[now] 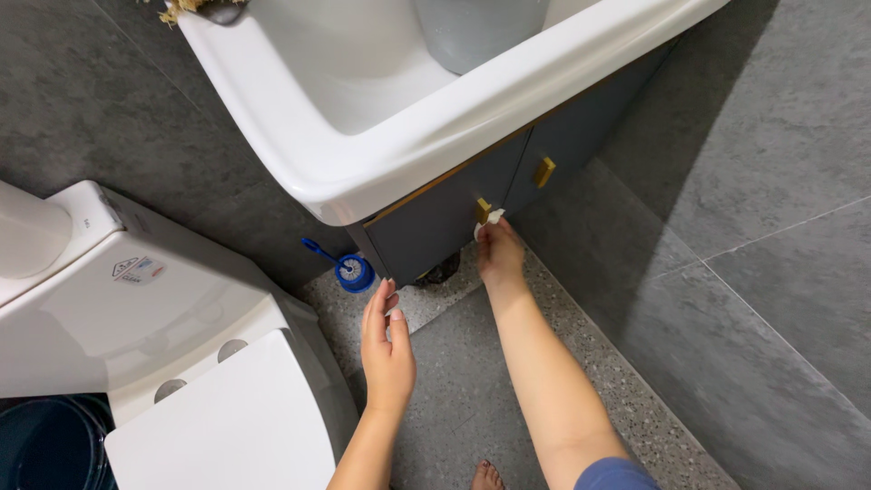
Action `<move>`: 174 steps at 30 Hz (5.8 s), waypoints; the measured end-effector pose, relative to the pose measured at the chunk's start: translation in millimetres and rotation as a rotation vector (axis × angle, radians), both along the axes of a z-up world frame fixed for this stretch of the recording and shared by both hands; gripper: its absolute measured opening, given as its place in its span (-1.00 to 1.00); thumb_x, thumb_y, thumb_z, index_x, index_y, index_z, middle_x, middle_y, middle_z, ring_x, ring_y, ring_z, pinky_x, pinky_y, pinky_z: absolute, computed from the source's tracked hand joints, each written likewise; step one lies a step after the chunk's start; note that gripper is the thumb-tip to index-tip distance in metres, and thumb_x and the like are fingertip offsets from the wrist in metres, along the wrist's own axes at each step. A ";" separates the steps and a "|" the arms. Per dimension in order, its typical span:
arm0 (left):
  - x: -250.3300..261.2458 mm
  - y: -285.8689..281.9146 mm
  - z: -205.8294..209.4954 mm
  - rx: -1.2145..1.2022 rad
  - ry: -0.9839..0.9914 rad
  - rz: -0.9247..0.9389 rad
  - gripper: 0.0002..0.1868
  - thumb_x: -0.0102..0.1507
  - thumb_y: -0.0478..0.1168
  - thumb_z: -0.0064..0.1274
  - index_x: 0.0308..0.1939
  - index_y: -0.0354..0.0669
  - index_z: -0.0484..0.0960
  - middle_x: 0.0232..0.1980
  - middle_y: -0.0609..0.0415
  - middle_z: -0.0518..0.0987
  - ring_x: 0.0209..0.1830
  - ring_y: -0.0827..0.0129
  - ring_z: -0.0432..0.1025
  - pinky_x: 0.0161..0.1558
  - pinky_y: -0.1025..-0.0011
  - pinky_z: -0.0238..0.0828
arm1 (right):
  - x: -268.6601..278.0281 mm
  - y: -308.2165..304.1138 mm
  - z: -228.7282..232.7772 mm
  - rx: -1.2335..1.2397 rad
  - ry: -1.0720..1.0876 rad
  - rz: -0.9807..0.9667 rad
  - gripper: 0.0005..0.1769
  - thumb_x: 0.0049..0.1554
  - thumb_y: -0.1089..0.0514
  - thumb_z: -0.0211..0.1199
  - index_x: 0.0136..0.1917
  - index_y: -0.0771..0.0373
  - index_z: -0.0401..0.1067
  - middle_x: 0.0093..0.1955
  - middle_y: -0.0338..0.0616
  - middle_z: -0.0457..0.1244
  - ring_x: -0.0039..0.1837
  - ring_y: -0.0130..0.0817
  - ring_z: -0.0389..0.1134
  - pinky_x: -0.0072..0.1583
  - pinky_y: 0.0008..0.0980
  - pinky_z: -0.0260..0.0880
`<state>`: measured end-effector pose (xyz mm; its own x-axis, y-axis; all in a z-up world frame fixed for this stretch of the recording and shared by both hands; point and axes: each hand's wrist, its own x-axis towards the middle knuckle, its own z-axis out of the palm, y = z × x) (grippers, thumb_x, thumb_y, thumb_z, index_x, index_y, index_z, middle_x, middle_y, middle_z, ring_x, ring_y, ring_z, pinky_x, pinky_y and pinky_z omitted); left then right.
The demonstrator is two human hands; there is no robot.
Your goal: The person wipes the exterior of a bathroom cabinet under the sink using a white paper towel. They repeatedly wipe the cabinet doors and handles, occasionally tearing off used sections of the towel.
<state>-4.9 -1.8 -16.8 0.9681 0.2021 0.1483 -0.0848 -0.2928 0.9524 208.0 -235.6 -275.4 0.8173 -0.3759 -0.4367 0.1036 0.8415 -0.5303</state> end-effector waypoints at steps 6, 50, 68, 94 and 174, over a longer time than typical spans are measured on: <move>5.5 -16.2 3.2 -0.015 -0.005 -0.039 -0.52 0.47 -0.27 -0.18 0.49 -0.22 0.43 0.49 -0.06 0.47 0.43 0.21 0.44 0.40 0.25 0.36 | -10.4 13.5 73.1 -0.151 0.081 -0.074 -0.66 0.22 0.43 0.22 0.26 0.31 0.45 0.09 -0.09 0.37 0.05 -0.31 0.42 0.07 -0.38 0.47; 120.3 -100.2 -13.2 0.552 -0.445 -0.306 -0.44 0.30 -0.44 -0.10 0.41 -0.25 0.52 0.45 -0.11 0.55 0.48 -0.01 0.40 0.47 0.12 0.34 | 31.6 -84.2 154.6 -0.685 -0.058 -0.344 -0.69 0.34 0.18 0.29 0.33 0.29 0.48 0.12 -0.15 0.43 0.14 -0.39 0.46 0.18 -0.46 0.48; 119.9 -110.5 -11.5 0.574 -0.447 -0.239 -0.52 0.32 -0.42 -0.08 0.33 -0.27 0.57 0.38 -0.12 0.57 0.42 -0.05 0.40 0.44 0.07 0.34 | 17.1 -65.8 203.8 -1.272 -0.328 -0.450 -0.75 0.44 0.16 0.27 0.34 0.25 0.40 0.29 -0.09 0.24 0.18 -0.36 0.39 0.22 -0.34 0.48; 121.5 -108.4 1.8 0.666 -0.430 -0.323 -0.60 0.31 -0.42 -0.02 0.25 -0.23 0.55 0.42 -0.02 0.56 0.53 0.09 0.35 0.51 0.09 0.26 | -35.8 -25.6 262.7 -1.322 -0.068 -0.253 -0.80 0.22 0.22 0.44 0.06 0.33 0.50 0.12 -0.03 0.33 0.01 -0.37 0.45 0.05 -0.39 0.53; 68.5 9.1 -13.0 0.128 0.000 -0.492 -0.28 0.29 -0.38 -0.03 0.56 -0.29 0.23 0.53 -0.34 0.34 0.49 -0.12 0.35 0.44 0.11 0.30 | -88.3 76.1 238.4 -1.818 0.081 -0.354 -0.85 0.15 0.34 0.36 0.00 0.28 0.45 0.14 0.14 0.27 0.12 0.20 0.39 0.09 -0.03 0.43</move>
<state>63.6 7.3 -29.9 0.9441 -0.2973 0.1424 -0.2421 -0.3323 0.9116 119.7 -159.5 -37.0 0.6059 -0.4968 0.6214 0.0575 -0.7517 -0.6570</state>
